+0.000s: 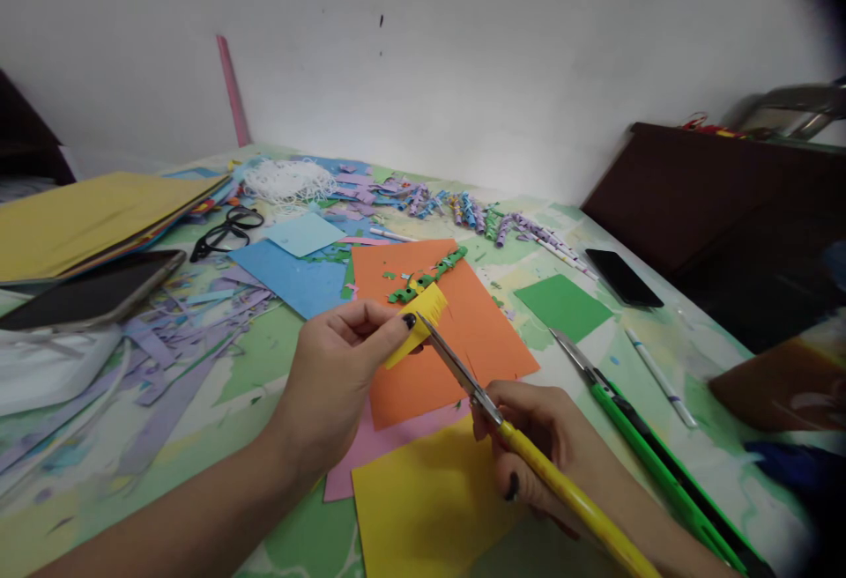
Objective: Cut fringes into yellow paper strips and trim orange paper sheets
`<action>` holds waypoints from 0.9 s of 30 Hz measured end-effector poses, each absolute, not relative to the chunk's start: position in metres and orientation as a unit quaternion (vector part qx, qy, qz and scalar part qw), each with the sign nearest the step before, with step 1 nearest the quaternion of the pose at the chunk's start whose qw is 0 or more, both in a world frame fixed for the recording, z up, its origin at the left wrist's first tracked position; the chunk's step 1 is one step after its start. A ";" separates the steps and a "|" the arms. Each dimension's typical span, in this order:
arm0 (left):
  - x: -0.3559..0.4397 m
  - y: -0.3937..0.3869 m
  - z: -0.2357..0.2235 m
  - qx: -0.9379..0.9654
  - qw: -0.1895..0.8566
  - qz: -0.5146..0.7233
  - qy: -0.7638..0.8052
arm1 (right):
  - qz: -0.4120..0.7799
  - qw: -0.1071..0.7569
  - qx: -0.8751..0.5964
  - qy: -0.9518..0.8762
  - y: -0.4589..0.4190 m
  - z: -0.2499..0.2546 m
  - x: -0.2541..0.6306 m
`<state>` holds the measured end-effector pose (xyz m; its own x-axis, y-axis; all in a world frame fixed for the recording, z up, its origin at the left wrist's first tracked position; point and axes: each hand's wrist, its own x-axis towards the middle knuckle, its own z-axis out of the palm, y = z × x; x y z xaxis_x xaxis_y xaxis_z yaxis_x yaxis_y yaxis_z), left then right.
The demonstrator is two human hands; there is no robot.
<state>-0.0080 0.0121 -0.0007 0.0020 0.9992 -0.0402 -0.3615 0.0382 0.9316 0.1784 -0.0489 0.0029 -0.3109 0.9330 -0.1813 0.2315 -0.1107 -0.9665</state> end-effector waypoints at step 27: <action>-0.007 0.011 0.001 0.374 0.597 0.576 0.415 | 0.563 0.311 -0.512 -0.570 -0.047 0.005 0.177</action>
